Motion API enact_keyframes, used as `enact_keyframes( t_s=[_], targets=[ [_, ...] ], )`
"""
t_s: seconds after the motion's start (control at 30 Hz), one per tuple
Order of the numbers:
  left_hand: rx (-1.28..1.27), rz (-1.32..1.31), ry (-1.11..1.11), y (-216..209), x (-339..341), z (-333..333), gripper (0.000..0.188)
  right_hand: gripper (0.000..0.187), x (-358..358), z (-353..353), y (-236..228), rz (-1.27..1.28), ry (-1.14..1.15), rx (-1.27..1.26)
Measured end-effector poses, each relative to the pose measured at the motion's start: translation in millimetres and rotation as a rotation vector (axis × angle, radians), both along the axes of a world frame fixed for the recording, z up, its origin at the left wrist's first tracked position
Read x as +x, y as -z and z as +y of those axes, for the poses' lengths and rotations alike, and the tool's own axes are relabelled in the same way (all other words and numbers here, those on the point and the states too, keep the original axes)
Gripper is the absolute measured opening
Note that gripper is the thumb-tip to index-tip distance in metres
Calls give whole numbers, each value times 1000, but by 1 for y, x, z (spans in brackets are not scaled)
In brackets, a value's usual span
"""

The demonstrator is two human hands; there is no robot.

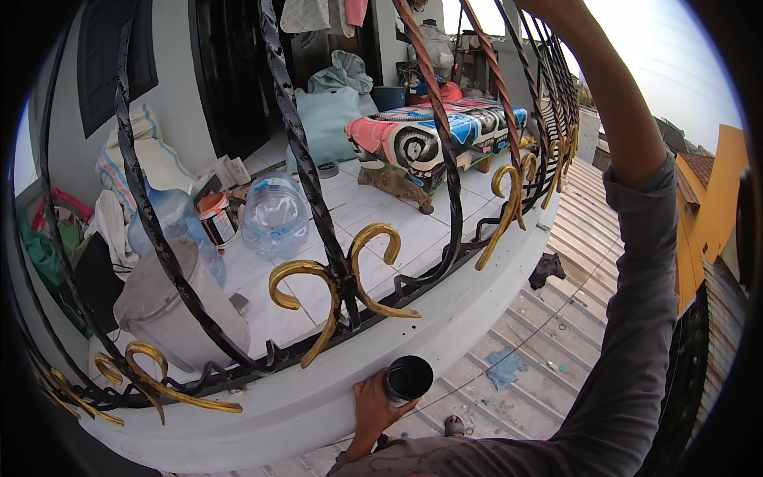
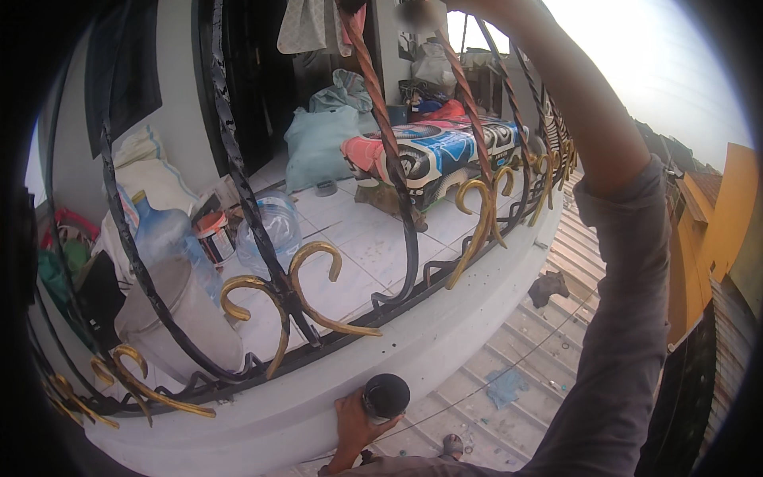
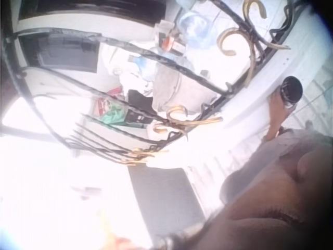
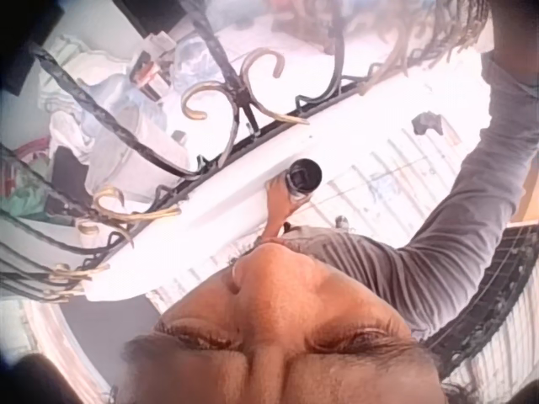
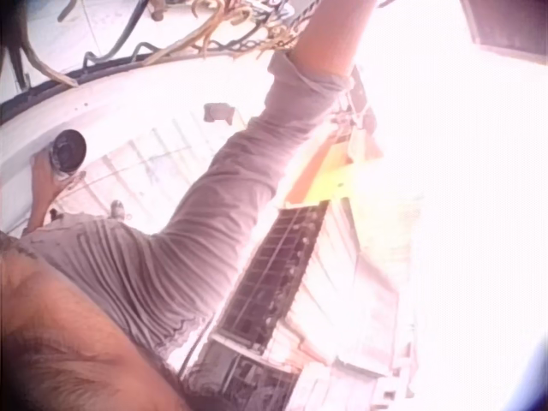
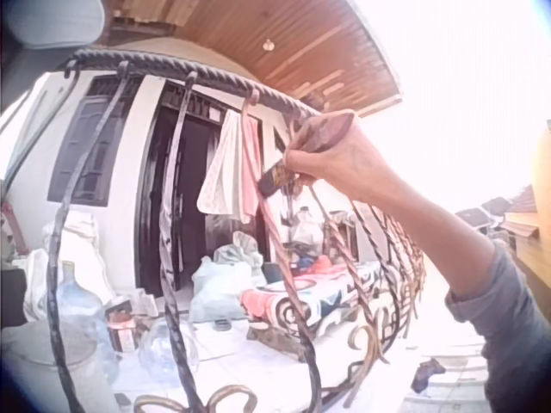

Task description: The person paints the ornamental metal railing of a rooftop balcony with gold paint using a brush. They repeatedly dip the brush into a small paint can and apply the paint to the curved and straight sections of the railing.

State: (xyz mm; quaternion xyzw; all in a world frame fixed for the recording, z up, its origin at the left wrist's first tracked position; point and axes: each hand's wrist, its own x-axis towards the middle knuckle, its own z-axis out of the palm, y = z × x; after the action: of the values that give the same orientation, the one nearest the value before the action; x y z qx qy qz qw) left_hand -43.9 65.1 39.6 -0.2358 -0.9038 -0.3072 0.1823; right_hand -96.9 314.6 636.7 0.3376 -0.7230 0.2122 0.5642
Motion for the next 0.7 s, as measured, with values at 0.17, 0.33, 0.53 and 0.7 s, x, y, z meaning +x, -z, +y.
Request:
enact_keyframes(
  t_s=[0.17,0.33,0.53,0.7],
  targets=[
    [5,-5,-17,1,-1,2,95,16,2,-1,-2,-3,-65,-7],
    [-11,-21,3,1,-2,2,97,18,-3,-4,3,-139,-66,-13],
    [48,87,-10,4,-1,3,95,19,1,4,2,-20,-12,-69],
    [30,43,-13,5,-2,2,97,16,3,6,-5,-184,-22,151]
  ],
)
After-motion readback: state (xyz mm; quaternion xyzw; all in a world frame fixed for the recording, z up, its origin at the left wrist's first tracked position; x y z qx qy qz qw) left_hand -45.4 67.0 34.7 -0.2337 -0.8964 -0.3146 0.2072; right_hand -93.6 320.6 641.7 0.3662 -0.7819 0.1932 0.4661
